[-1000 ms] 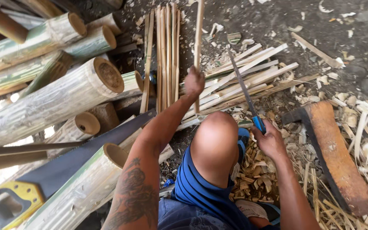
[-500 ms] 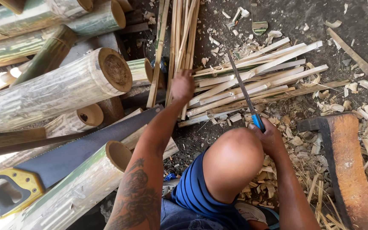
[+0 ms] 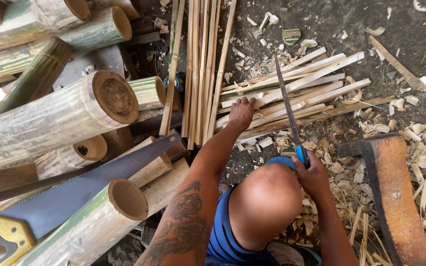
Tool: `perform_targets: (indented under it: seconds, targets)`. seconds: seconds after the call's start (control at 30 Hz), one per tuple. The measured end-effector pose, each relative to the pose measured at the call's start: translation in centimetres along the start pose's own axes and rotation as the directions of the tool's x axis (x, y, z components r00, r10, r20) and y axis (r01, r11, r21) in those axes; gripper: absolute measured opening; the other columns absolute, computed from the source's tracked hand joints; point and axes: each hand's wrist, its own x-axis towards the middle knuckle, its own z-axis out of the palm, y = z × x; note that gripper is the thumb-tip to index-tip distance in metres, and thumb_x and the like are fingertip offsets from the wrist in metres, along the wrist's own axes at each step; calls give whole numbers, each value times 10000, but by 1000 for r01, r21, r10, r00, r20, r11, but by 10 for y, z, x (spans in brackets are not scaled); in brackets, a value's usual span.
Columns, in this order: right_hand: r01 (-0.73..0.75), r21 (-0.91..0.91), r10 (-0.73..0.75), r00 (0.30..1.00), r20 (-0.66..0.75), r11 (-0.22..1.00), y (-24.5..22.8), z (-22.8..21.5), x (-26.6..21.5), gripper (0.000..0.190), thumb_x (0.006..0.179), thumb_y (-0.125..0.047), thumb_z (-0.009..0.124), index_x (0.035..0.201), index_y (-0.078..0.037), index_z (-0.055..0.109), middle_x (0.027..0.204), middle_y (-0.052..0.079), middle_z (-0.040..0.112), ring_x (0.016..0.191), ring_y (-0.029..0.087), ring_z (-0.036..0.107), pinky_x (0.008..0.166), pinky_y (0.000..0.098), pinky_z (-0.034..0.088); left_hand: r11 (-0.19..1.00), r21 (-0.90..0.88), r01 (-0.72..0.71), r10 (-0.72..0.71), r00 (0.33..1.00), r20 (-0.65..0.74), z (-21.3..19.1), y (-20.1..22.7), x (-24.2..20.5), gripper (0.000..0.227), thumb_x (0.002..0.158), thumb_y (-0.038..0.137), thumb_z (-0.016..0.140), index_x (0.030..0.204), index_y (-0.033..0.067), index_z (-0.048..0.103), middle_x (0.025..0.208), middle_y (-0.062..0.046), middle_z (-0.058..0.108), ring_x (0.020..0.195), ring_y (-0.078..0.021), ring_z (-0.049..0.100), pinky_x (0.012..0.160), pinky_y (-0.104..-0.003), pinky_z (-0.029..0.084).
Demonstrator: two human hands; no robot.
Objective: The person sits on the ground and uses a knife to shave thin strips from bamboo sticks. They repeatedly pick up sticks, shave them over a wooden block, and place the finished pieces aside.
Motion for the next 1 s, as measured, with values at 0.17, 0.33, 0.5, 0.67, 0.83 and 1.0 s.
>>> perform_targets:
  seconds: [0.17,0.33,0.5,0.67,0.83,1.0]
  targets:
    - [-14,54,18,997,-68,998,6,-11,-18,332,974,-330,649,1152,-50,643,675,58,625,550,147,596,506,328,487,977,-187,102,-103,995,2,-18,0,6,301,1045,104,468,1338,152,518,1277,-208,528,1148,-335,547,833,-388,589]
    - [75,260,-21,979,-204,963,13,-21,-39,280,998,-262,656,1175,-47,631,679,28,591,530,112,547,461,301,444,936,-350,31,-168,914,-369,-82,3,8,154,1177,143,379,1302,81,444,980,-198,664,663,-262,664,528,-432,540]
    - [11,332,83,961,-266,943,23,-20,-57,205,1015,-192,642,1164,-52,629,671,30,565,518,123,535,444,324,431,682,-663,-310,-186,803,-566,-184,53,-11,322,1130,240,434,1384,44,399,814,-168,743,592,-223,667,526,-413,530]
    - [93,329,42,924,-381,940,48,-26,-83,170,1016,-161,620,1129,-34,606,713,24,561,567,122,545,497,323,454,364,-363,-858,-13,385,-923,-279,116,-42,476,1149,376,391,1513,78,323,1128,-151,639,945,-254,645,761,-382,560]
    - [69,484,155,900,-407,872,68,-45,-118,175,1021,-169,607,1168,-77,585,712,24,571,553,118,545,499,326,480,-303,-584,-753,-119,638,-761,-332,197,-42,211,1135,225,483,1223,36,453,918,-115,659,750,-233,697,657,-407,580]
    - [170,560,214,804,-555,811,103,-50,-156,171,1036,-119,581,1188,-56,533,719,58,548,531,155,530,470,354,434,-263,-608,-749,8,628,-778,-284,315,-84,171,1105,136,603,1199,26,513,940,-86,626,834,-177,600,767,-351,509]
